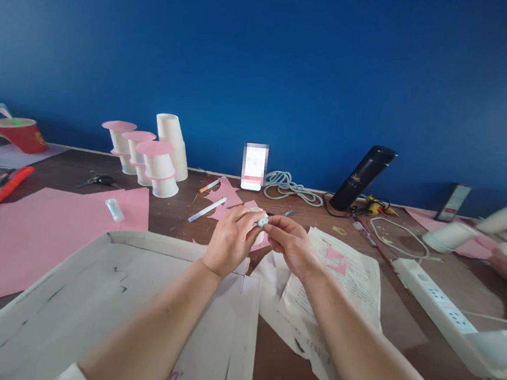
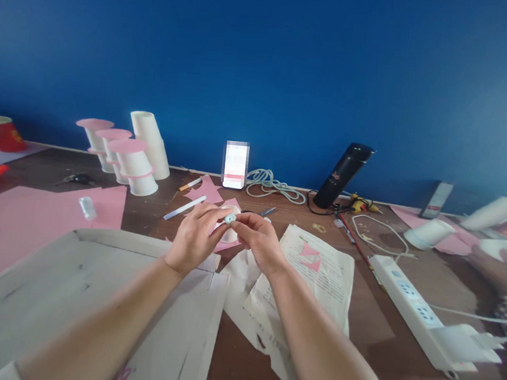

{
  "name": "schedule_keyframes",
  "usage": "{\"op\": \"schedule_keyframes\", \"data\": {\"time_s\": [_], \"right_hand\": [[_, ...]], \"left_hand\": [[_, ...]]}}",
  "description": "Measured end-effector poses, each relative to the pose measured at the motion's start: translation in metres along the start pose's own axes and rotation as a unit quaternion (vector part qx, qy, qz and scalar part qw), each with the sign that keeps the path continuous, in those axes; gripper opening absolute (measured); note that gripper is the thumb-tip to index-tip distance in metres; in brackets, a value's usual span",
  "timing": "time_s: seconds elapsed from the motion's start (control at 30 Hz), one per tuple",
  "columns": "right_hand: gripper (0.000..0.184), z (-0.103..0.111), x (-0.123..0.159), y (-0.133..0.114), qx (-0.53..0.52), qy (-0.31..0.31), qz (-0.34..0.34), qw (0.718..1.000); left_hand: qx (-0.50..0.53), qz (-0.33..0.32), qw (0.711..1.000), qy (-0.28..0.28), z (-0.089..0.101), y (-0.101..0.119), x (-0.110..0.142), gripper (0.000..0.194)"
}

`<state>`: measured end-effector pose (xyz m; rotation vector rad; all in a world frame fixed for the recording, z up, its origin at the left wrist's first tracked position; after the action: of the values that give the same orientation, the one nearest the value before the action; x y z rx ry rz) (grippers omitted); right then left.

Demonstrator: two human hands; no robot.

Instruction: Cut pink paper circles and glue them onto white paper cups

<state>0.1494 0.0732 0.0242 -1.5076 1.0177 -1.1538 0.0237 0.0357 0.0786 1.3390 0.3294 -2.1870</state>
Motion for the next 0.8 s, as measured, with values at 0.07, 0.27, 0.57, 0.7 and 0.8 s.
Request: {"op": "schedule_keyframes", "data": {"time_s": [0.07, 0.27, 0.57, 0.7, 0.8], "right_hand": [[0.021, -0.001, 0.000, 0.001, -0.002, -0.014, -0.006, 1.000], [0.026, -0.002, -0.001, 0.004, -0.006, -0.033, -0.023, 0.999], [0.032, -0.003, -0.001, 0.004, -0.006, -0.035, -0.029, 0.999], [0.035, -0.002, -0.001, 0.004, 0.014, -0.027, -0.026, 0.999], [0.036, -0.001, -0.002, 0.005, 0.023, -0.023, -0.022, 0.999]], "left_hand": [[0.012, -0.006, 1.000, 0.003, 0.000, 0.002, -0.001, 0.022], [0.040, -0.025, 0.999, 0.010, 0.001, 0.008, -0.005, 0.020], [0.042, -0.033, 0.999, -0.005, 0.001, 0.008, -0.006, 0.019], [0.042, -0.032, 0.999, -0.012, 0.000, 0.010, -0.006, 0.020], [0.039, -0.035, 0.999, -0.010, 0.001, 0.011, -0.006, 0.019]]}}
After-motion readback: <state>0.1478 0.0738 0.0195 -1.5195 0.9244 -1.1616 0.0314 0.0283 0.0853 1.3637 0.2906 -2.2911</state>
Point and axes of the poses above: each hand's wrist, its own x-axis away from the middle knuckle, its own z-axis out of the back of the hand, y = z × x, the point moved 9 cm from there along -x, towards the middle knuckle, and after that the axes turned 13 degrees about -z, right-handed, at the moved point
